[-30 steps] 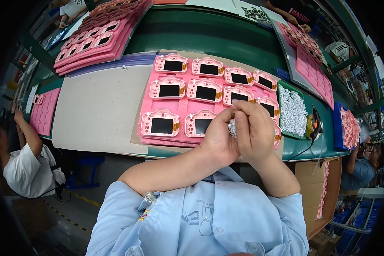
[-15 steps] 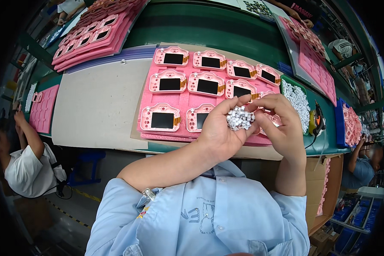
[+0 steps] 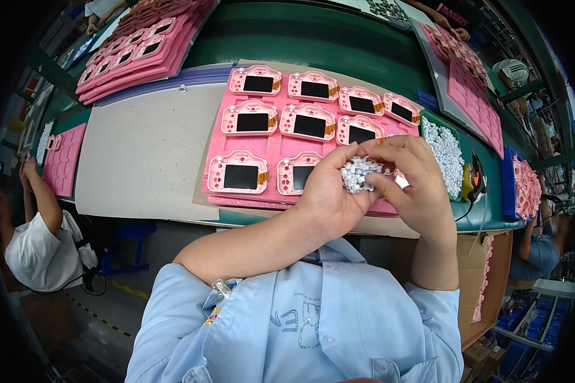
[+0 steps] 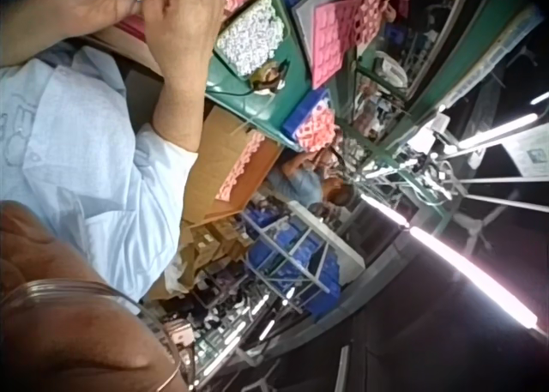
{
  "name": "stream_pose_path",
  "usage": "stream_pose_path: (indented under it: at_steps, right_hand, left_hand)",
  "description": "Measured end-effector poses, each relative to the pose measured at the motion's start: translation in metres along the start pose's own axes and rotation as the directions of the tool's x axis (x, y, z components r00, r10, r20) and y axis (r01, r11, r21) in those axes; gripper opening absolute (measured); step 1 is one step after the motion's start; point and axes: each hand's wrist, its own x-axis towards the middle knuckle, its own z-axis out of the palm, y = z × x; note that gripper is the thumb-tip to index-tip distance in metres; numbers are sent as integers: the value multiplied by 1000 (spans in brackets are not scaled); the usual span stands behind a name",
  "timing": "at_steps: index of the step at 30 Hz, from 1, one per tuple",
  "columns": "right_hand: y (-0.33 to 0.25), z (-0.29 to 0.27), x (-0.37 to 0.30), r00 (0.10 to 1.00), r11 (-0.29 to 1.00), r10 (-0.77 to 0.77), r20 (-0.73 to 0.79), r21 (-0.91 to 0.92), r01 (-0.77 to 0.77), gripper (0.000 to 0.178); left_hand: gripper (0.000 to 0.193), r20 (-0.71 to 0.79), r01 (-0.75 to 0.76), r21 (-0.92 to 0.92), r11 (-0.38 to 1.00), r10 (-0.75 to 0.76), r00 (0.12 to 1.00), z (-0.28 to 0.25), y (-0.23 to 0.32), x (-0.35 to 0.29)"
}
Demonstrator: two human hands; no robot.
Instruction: The worker is manually assembling handheld electronic devices by placing small white components into them on an assembly line.
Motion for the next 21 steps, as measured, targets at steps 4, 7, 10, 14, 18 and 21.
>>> stream_pose_path:
  at_steps: [4, 7, 10, 14, 18, 21]
  right_hand:
    - [-6, 5, 1, 997, 994, -69, -30, -86, 66, 19]
    - [-1, 2, 1, 994, 982, -98, 39, -156, 103, 23]
    - [0, 1, 0, 994, 983, -102, 49, -148, 109, 23]
    - [-1, 0, 0, 996, 995, -84, 6, -57, 84, 21]
    - [-3, -1, -1, 978, 925, 205, -46, 335, -178, 13]
    - [1, -2, -3, 961, 885, 268, -63, 411, -220, 11]
  left_hand:
    - [25, 109, 58, 34, 998, -62, 992, -14, 4, 2]
    - [26, 69, 52, 28, 998, -53, 996, -11, 3, 0]
    - [26, 44, 39, 28, 999, -41, 998, -7, 1, -2]
    - [25, 10, 12, 33, 999, -12, 1000, -2, 0, -4]
    - [25, 0, -1, 63, 998, 1, 1000, -2, 1, -4]
    - [24, -12, 21, 98, 995, -20, 1000, -1, 1, -4]
